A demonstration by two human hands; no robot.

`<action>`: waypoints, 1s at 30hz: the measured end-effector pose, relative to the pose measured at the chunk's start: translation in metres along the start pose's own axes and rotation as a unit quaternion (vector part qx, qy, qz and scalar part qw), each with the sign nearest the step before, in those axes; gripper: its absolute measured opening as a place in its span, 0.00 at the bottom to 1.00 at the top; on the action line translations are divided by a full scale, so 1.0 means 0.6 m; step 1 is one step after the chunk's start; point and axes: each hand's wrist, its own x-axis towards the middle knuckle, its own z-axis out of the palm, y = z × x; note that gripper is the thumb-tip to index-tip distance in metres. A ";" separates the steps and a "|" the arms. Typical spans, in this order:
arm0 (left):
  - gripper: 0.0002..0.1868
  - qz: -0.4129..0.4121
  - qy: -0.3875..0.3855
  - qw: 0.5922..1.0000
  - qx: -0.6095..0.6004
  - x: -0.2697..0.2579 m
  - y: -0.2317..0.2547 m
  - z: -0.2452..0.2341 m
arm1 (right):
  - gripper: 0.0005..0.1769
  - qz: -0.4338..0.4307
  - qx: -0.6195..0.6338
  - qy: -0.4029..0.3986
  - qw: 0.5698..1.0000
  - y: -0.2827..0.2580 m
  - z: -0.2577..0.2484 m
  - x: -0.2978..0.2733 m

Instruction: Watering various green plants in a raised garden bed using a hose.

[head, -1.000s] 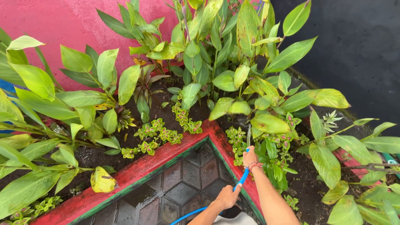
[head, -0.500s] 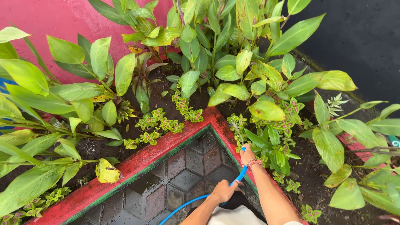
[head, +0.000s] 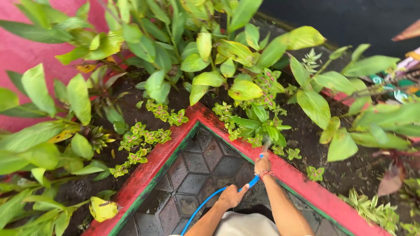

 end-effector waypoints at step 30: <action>0.40 0.061 0.012 0.995 0.083 -0.143 0.024 0.401 | 0.14 0.031 -0.013 0.016 0.999 0.358 -0.272 -0.205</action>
